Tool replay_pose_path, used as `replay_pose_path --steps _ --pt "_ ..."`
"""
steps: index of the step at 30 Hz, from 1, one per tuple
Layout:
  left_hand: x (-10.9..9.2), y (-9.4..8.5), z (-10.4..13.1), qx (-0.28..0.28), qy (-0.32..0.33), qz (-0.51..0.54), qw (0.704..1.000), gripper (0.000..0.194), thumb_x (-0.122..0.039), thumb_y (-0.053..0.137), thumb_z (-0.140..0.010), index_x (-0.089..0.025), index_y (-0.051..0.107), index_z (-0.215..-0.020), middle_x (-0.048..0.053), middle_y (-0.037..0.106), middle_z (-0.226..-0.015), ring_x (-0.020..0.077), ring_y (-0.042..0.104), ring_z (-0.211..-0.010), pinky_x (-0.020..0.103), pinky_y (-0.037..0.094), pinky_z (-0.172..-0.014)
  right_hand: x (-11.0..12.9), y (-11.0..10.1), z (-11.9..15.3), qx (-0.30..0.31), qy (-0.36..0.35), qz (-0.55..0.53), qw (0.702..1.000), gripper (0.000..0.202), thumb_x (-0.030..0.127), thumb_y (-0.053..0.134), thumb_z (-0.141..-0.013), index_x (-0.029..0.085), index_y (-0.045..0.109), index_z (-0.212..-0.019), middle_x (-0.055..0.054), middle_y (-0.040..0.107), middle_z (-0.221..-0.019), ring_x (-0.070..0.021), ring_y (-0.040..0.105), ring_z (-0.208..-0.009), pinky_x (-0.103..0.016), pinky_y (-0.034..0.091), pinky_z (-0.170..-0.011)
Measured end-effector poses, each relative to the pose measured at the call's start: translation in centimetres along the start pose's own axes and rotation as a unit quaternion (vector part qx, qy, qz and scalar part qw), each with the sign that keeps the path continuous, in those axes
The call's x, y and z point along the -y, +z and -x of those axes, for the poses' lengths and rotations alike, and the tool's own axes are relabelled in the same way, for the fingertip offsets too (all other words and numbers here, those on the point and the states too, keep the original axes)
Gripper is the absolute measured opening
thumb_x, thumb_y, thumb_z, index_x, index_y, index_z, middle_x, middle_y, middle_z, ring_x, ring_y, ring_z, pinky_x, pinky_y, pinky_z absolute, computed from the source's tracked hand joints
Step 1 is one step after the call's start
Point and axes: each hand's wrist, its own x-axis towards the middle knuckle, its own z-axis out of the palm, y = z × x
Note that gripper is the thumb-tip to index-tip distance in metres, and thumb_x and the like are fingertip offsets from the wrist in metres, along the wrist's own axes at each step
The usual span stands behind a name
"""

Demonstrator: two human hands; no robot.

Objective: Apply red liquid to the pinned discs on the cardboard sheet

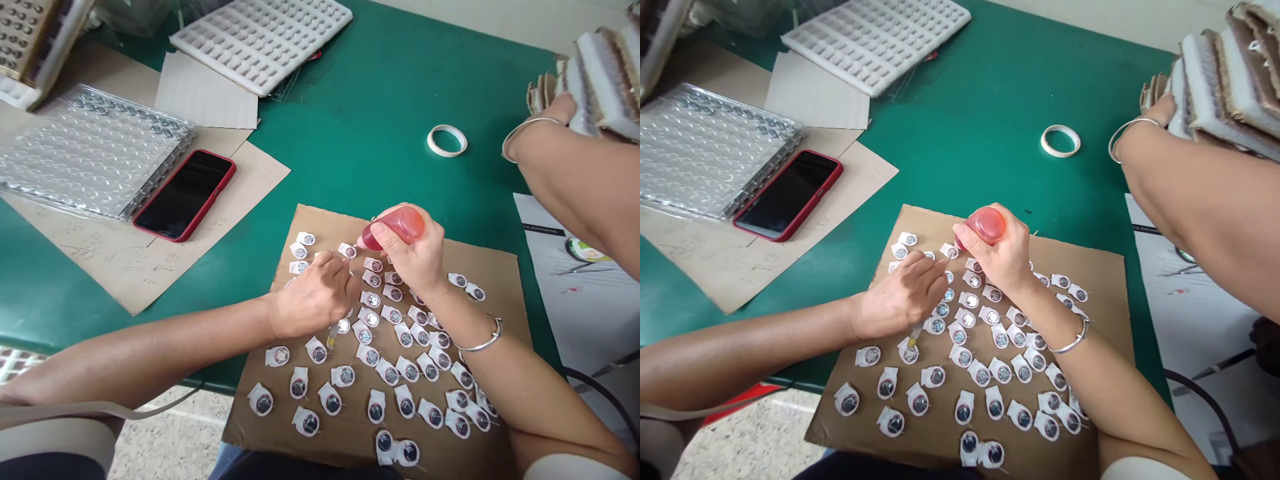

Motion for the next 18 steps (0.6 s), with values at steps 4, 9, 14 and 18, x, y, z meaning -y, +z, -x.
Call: replay_pose_path --steps 4,9,14,18 --pt "0.1 -0.1 -0.1 0.0 0.001 0.001 1.0 0.025 -0.003 0.043 -0.085 -0.014 0.049 -0.064 0.004 0.051 -0.061 0.0156 0.043 -0.06 0.032 0.032 -0.057 0.1 -0.1 -0.1 -0.004 -0.013 0.008 1.0 0.023 0.04 0.066 -0.074 0.019 0.057 -0.074 -0.002 0.062 -0.074 -0.0117 0.055 -0.059 -0.031 0.051 -0.059" --pt "0.3 -0.1 -0.1 0.0 -0.005 0.015 1.0 0.024 -0.002 0.041 -0.084 -0.014 0.049 -0.066 0.005 0.051 -0.063 0.016 0.044 -0.06 0.033 0.033 -0.057 0.3 -0.2 -0.1 -0.009 -0.037 0.028 0.999 0.024 0.04 0.067 -0.074 0.019 0.056 -0.073 -0.003 0.061 -0.073 -0.0134 0.056 -0.063 -0.032 0.049 -0.062" --pt "1.0 -0.3 0.0 0.014 -0.037 0.091 0.995 0.022 -0.005 0.039 -0.084 -0.016 0.048 -0.067 0.004 0.051 -0.064 0.016 0.043 -0.061 0.032 0.036 -0.06 0.5 -0.3 -0.1 -0.002 -0.054 0.039 0.998 0.023 0.039 0.067 -0.073 0.019 0.056 -0.074 -0.004 0.062 -0.075 -0.0151 0.058 -0.068 -0.033 0.048 -0.063" --pt "2.0 -0.2 0.2 0.022 -0.066 0.176 0.982 0.015 -0.009 0.043 -0.081 -0.015 0.05 -0.07 0.004 0.052 -0.064 0.0162 0.044 -0.06 0.033 0.037 -0.06 0.5 -0.4 0.0 0.012 -0.068 0.043 0.997 0.021 0.037 0.068 -0.073 0.02 0.055 -0.075 -0.002 0.062 -0.075 -0.0144 0.058 -0.069 -0.033 0.048 -0.064"
